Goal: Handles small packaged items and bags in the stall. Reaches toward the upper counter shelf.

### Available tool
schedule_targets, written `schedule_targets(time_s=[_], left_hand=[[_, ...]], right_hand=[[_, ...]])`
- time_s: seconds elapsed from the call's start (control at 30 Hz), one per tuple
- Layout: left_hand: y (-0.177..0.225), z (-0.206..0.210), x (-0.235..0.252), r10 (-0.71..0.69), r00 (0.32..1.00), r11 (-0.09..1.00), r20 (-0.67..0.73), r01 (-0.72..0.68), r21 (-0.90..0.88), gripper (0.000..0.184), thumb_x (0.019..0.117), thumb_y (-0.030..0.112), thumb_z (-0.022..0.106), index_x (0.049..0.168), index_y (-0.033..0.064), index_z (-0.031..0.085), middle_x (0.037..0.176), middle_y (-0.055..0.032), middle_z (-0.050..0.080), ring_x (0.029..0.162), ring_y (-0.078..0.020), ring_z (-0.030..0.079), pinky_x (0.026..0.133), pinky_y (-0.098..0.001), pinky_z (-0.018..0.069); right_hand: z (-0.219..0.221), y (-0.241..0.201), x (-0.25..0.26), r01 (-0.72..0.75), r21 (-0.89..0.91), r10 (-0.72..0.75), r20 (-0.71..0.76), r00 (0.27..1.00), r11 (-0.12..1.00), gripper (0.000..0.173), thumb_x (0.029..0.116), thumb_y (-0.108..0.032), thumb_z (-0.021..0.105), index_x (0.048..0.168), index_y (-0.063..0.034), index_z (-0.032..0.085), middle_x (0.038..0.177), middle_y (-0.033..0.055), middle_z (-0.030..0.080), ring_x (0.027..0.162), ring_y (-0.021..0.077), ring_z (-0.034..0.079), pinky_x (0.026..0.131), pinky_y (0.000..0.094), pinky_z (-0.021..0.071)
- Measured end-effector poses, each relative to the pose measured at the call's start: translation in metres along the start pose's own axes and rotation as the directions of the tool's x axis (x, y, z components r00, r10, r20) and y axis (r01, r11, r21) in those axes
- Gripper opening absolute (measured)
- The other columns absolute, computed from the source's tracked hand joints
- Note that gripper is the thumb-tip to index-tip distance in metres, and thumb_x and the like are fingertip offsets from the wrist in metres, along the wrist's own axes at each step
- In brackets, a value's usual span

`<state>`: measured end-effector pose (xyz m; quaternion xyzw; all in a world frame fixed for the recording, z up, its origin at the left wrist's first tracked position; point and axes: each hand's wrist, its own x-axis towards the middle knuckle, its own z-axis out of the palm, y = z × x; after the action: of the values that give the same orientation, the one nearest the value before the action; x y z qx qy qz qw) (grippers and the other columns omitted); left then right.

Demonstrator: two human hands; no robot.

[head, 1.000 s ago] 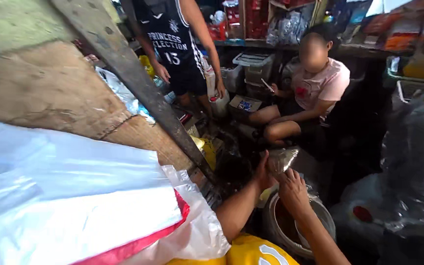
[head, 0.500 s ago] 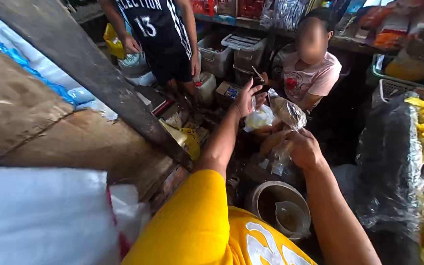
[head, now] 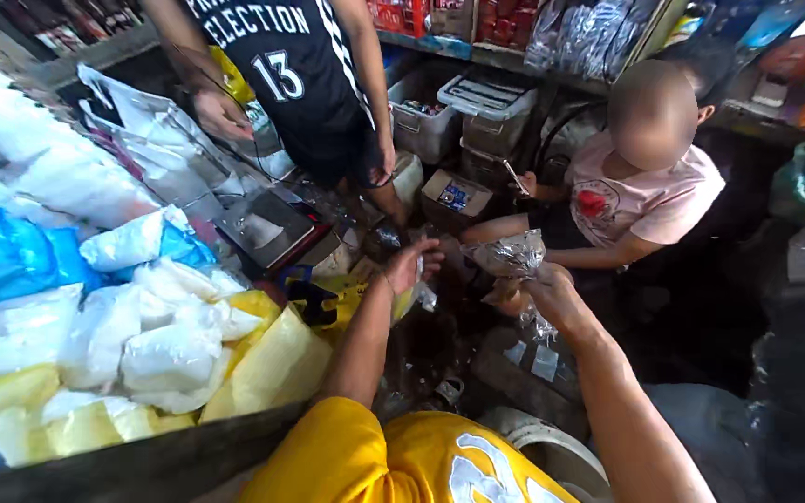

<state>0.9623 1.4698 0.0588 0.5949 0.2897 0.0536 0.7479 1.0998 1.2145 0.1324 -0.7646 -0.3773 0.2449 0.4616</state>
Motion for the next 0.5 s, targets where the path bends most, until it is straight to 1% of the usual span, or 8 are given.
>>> schedule_targets(time_s=[0.07, 0.13, 0.2, 0.27, 0.33, 0.4, 0.43, 0.5], left_hand=[[-0.023, -0.013, 0.021, -0.16, 0.978, 0.982, -0.136, 0.172, 0.082, 0.051, 0.1096, 0.041, 0.042, 0.147, 0.0082, 0.049, 0.122, -0.0136, 0.066, 0.098, -0.0186, 0.064, 0.086, -0.0348, 0.0519], [-0.049, -0.022, 0.039, -0.274, 0.929, 0.938, -0.248, 0.315, 0.146, 0.049, 0.1074, 0.04, 0.051, 0.141, 0.0045, 0.053, 0.109, -0.0112, 0.066, 0.085, -0.0134, 0.061, 0.077, -0.0295, 0.0507], [-0.059, -0.022, 0.051, -0.334, 0.902, 0.896, -0.272, 0.393, 0.204, 0.045, 0.1058, 0.036, 0.056, 0.136, 0.0026, 0.055, 0.099, -0.0079, 0.063, 0.076, -0.0104, 0.056, 0.071, -0.0266, 0.0487], [-0.056, -0.016, 0.057, -0.352, 0.902, 0.883, -0.249, 0.408, 0.231, 0.042, 0.1059, 0.034, 0.056, 0.134, 0.0028, 0.057, 0.093, -0.0051, 0.059, 0.071, -0.0091, 0.053, 0.066, -0.0247, 0.0467], [-0.046, -0.012, 0.062, -0.349, 0.912, 0.882, -0.214, 0.397, 0.253, 0.042, 0.1067, 0.033, 0.055, 0.137, 0.0028, 0.055, 0.096, -0.0065, 0.058, 0.073, -0.0101, 0.052, 0.068, -0.0253, 0.0463], [-0.033, -0.007, 0.068, -0.332, 0.925, 0.885, -0.185, 0.373, 0.28, 0.044, 0.1072, 0.031, 0.054, 0.141, 0.0032, 0.051, 0.103, -0.0099, 0.06, 0.078, -0.0125, 0.054, 0.072, -0.0276, 0.0473], [-0.028, -0.006, 0.072, -0.316, 0.933, 0.887, -0.171, 0.355, 0.297, 0.045, 0.107, 0.031, 0.055, 0.143, 0.004, 0.05, 0.108, -0.012, 0.062, 0.082, -0.014, 0.057, 0.075, -0.0292, 0.0491], [-0.02, -0.003, 0.074, -0.281, 0.954, 0.89, -0.11, 0.301, 0.342, 0.046, 0.1074, 0.03, 0.054, 0.145, 0.0042, 0.046, 0.117, -0.0165, 0.061, 0.09, -0.0193, 0.059, 0.082, -0.0345, 0.0511]], right_hand=[[-0.001, -0.009, 0.017, -0.067, -0.055, 0.067, 0.004, 0.998, 0.996, 0.026, 0.1009, -0.004, 0.052, 0.121, 0.0034, 0.065, 0.109, 0.0166, 0.069, 0.102, 0.0197, 0.066, 0.094, 0.0432, 0.0531], [0.0, -0.018, 0.031, -0.108, -0.064, 0.109, 0.012, 0.994, 0.992, 0.027, 0.1025, -0.005, 0.051, 0.125, 0.0032, 0.063, 0.112, 0.0181, 0.069, 0.105, 0.0221, 0.066, 0.095, 0.0457, 0.0517], [0.0, -0.016, 0.044, -0.079, -0.001, 0.079, 0.003, 0.997, 0.997, 0.026, 0.1019, -0.006, 0.053, 0.125, 0.0021, 0.063, 0.11, 0.0154, 0.069, 0.102, 0.019, 0.067, 0.093, 0.0434, 0.0532], [0.0, -0.005, 0.051, -0.018, 0.154, 0.021, -0.016, 1.0, 0.988, 0.027, 0.0995, -0.007, 0.052, 0.123, 0.0008, 0.064, 0.104, 0.0095, 0.07, 0.096, 0.0124, 0.068, 0.088, 0.0367, 0.0569], [0.001, 0.005, 0.052, 0.029, 0.335, -0.011, -0.056, 0.998, 0.942, 0.029, 0.096, -0.007, 0.047, 0.119, -0.0016, 0.064, 0.099, 0.0034, 0.071, 0.089, 0.0086, 0.068, 0.083, 0.0332, 0.0591], [-0.004, 0.011, 0.047, 0.068, 0.417, -0.023, -0.112, 0.993, 0.906, 0.029, 0.0949, -0.006, 0.044, 0.117, -0.0046, 0.063, 0.096, -0.0016, 0.071, 0.088, 0.0054, 0.069, 0.082, 0.0303, 0.0602], [-0.009, 0.014, 0.041, 0.084, 0.397, -0.031, -0.138, 0.99, 0.914, 0.029, 0.0942, -0.005, 0.044, 0.116, -0.0046, 0.063, 0.096, -0.0032, 0.071, 0.088, 0.0028, 0.068, 0.082, 0.0275, 0.0598], [-0.02, 0.022, 0.024, 0.094, 0.211, -0.057, -0.175, 0.983, 0.973, 0.026, 0.0957, -0.004, 0.046, 0.115, -0.0001, 0.063, 0.099, -0.0017, 0.07, 0.092, -0.0014, 0.066, 0.086, 0.0217, 0.0571]])
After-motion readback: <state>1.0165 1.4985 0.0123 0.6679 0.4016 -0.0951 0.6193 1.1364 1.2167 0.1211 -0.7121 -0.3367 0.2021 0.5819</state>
